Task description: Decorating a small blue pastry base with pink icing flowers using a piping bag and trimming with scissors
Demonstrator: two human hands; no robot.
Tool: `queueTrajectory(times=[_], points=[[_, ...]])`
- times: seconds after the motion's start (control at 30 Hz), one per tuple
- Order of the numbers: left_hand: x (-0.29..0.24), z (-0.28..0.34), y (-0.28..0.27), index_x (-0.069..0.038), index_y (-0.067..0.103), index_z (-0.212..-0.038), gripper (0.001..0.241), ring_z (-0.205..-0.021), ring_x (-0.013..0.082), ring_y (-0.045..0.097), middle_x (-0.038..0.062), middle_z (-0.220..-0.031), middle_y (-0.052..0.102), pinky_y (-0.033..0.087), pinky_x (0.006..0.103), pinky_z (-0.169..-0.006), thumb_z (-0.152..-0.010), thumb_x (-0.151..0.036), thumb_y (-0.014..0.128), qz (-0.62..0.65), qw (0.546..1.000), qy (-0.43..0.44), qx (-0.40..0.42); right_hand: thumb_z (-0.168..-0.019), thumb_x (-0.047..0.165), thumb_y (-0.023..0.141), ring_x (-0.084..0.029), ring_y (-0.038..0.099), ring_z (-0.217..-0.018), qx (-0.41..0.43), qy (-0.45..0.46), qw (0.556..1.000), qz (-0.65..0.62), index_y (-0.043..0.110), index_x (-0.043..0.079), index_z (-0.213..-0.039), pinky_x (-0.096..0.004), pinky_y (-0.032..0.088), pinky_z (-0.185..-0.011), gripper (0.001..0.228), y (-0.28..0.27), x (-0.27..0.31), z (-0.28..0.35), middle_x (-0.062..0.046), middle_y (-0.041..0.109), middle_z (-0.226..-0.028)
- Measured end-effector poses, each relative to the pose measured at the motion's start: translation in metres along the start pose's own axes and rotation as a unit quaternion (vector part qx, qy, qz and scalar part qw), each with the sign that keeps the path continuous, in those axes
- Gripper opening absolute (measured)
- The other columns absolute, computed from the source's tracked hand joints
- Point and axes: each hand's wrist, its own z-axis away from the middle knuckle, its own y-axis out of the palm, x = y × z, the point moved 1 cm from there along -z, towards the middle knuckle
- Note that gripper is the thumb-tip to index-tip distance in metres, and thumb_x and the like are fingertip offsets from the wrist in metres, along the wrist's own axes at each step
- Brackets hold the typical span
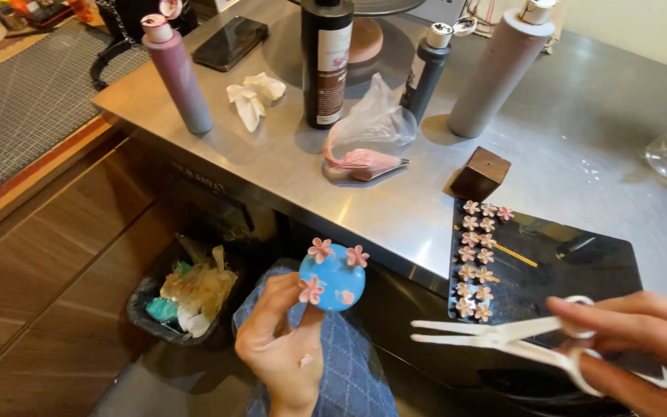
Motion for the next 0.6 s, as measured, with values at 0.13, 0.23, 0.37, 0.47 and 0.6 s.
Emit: queueTrajectory(times=[0.13,0.23,0.37,0.47,0.6], points=[[-0.028,-0.008,-0.007,0.001,0.079,-0.098,0.006,-0.091,0.0252,0.076,0.011,-0.096,0.081,0.061,0.0370,-0.086,-0.098,0.000,0.085,-0.061,0.994,0.082,0.040,-0.080,0.014,0.092,-0.001,0.092,-0.077,-0.019,-0.036,0.999,0.013,0.092,0.025,-0.132,-0.016,0.071,-0.083,0.053,0.025,0.109,-0.034,0.005,0.090,-0.108],[-0.036,-0.007,-0.011,0.000,0.081,-0.099,0.005,-0.092,0.0251,0.077,0.011,-0.098,0.082,0.062,0.0366,-0.086,-0.098,0.003,0.085,-0.071,0.992,0.097,0.046,-0.082,0.013,0.093,-0.001,0.089,-0.077,-0.022,-0.028,0.999,0.014,0.093,0.024,-0.131,-0.018,0.066,-0.081,0.050,0.033,0.135,-0.040,0.007,0.089,-0.107],[-0.041,-0.008,-0.013,0.001,0.081,-0.102,0.009,-0.091,0.0286,0.078,0.013,-0.101,0.083,0.064,0.0386,-0.084,-0.097,0.005,0.086,-0.056,0.988,0.130,0.053,-0.085,0.017,0.093,-0.001,0.082,-0.073,-0.015,-0.043,0.998,0.037,0.094,0.029,-0.132,-0.020,0.061,-0.078,0.049,0.035,0.155,-0.043,0.009,0.086,-0.101],[-0.041,-0.007,-0.013,0.001,0.081,-0.102,0.011,-0.091,0.0285,0.078,0.013,-0.099,0.084,0.064,0.0385,-0.084,-0.096,0.008,0.086,-0.051,0.988,0.132,0.057,-0.084,0.019,0.093,-0.002,0.083,-0.075,-0.004,-0.043,0.997,0.056,0.094,0.033,-0.131,-0.022,0.059,-0.078,0.049,0.033,0.156,-0.044,0.010,0.087,-0.102],[-0.043,-0.006,-0.012,0.003,0.080,-0.102,0.007,-0.093,0.0307,0.079,0.014,-0.100,0.084,0.065,0.0400,-0.084,-0.097,0.002,0.086,-0.046,0.988,0.131,0.061,-0.083,0.017,0.094,-0.002,0.082,-0.074,-0.003,-0.033,0.998,0.057,0.095,0.033,-0.131,-0.022,0.058,-0.078,0.050,0.033,0.159,-0.043,0.011,0.086,-0.103]])
